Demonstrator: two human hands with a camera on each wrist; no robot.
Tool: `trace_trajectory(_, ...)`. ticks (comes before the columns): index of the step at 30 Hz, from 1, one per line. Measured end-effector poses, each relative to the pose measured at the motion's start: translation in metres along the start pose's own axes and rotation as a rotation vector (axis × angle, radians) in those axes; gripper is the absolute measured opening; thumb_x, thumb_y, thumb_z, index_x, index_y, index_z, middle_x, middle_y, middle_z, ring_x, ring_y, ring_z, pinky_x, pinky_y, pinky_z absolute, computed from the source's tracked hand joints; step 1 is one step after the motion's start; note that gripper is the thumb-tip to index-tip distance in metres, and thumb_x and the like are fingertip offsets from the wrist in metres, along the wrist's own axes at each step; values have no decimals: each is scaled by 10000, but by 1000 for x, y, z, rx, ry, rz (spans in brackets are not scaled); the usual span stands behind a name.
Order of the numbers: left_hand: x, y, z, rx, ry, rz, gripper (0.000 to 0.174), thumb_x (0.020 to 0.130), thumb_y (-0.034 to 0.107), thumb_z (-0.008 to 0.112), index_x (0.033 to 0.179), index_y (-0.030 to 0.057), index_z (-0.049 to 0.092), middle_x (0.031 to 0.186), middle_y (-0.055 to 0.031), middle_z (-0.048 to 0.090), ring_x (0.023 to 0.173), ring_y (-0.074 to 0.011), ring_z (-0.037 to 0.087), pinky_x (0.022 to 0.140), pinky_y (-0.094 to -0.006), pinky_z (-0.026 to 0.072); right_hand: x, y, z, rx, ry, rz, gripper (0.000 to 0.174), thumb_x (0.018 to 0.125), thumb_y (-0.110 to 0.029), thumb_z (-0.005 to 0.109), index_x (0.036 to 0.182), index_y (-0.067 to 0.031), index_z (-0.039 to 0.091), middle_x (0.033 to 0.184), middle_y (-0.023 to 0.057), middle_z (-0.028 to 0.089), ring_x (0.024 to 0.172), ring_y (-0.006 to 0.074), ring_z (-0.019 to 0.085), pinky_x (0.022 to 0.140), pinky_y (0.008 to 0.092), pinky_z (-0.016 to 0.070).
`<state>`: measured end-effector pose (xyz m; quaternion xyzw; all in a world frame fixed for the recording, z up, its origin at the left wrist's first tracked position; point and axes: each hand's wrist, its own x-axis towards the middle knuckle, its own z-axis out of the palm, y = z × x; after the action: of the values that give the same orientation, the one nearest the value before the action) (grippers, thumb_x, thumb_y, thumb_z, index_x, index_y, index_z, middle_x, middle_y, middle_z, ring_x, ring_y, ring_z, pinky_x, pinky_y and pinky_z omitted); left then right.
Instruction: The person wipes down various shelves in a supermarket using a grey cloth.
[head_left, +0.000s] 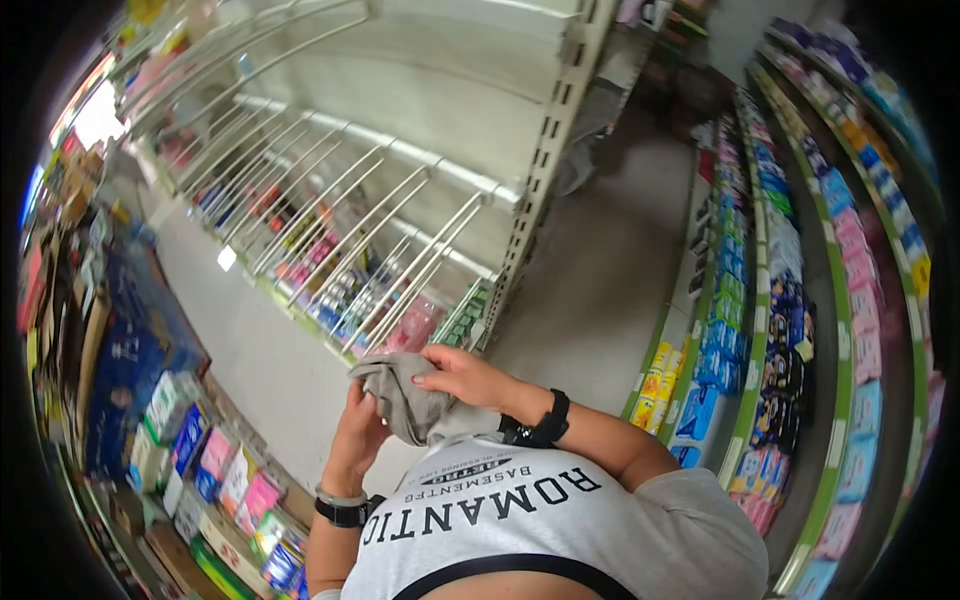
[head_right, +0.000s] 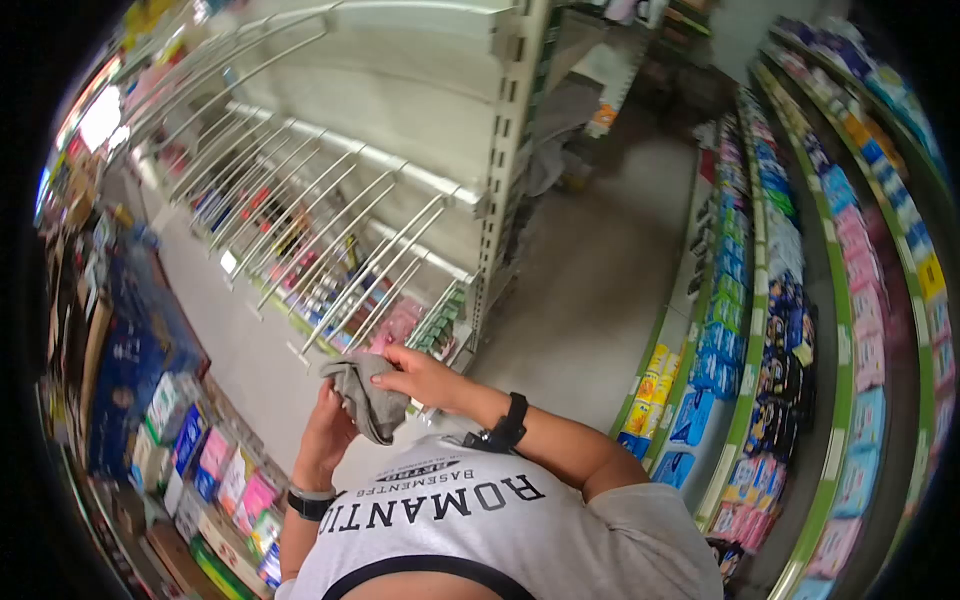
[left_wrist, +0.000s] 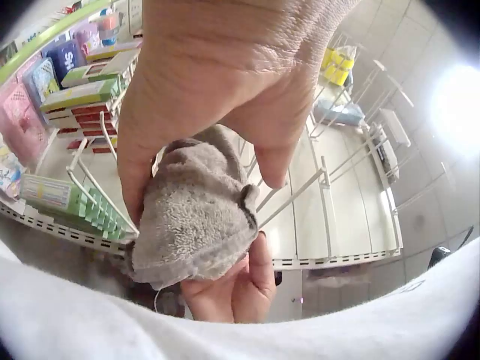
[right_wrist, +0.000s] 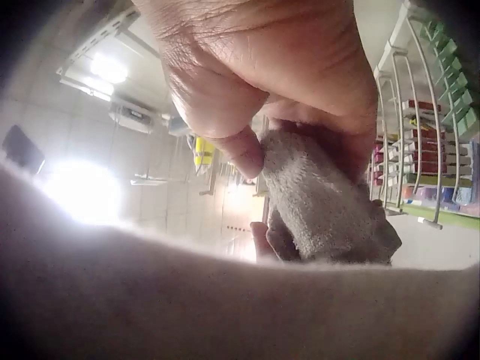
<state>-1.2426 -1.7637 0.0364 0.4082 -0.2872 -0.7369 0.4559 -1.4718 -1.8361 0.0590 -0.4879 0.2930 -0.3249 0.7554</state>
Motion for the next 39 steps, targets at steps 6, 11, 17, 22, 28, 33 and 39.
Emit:
trace_trajectory(6,43,-18,31,-4,-339,-134,844,937,458,704,1557,86,271,1497,-100,448,1343,-242,494,1085,-461,454,-49,12,-16,-295,213,-177,243,956,-132,714,1122,-35,566,1024,-18,559,947,51,507,815,239,459)
trace_trajectory(11,70,-34,62,118,-407,-242,706,962,286,705,1508,26,341,1417,-103,522,1298,-224,522,1093,-407,440,-89,12,-36,-364,325,-192,250,941,-134,741,1118,-41,591,1005,-28,573,927,53,531,812,233,465)
trace_trajectory(17,100,-43,102,-6,-250,-202,483,982,161,655,1411,12,492,1348,-118,606,1233,-254,590,1089,-429,460,-128,-27,-84,-29,482,-268,158,952,-110,704,1065,-57,608,957,-36,618,895,46,577,774,225,469)
trace_trajectory(22,125,-62,165,-157,-105,-172,518,1020,290,607,1440,14,481,1428,-113,575,1312,-272,546,1130,-449,415,-168,-41,-157,131,698,-341,184,909,-98,722,1046,-52,608,960,-11,629,908,74,585,811,245,467)
trace_trajectory(28,161,-68,257,-204,-193,-68,442,1059,274,544,1433,45,488,1404,-108,584,1278,-258,574,1100,-428,457,-209,-37,-248,253,1022,-449,248,867,-77,754,1059,-46,601,971,6,619,909,83,564,819,245,455)
trace_trajectory(33,188,-82,307,3,-186,-151,411,1060,286,543,1348,-8,544,1299,-123,641,1170,-229,636,1011,-373,523,-258,-36,-323,132,1105,-541,292,846,-27,762,1072,-46,578,963,-19,538,881,81,509,784,231,435)
trace_trajectory(39,217,-109,362,80,-345,-412,468,1066,376,523,1345,2,558,1284,-126,654,1090,-223,682,980,-385,554,-314,-45,-389,-33,1223,-531,306,853,-9,749,1104,-46,579,1038,1,567,974,95,536,851,248,456)
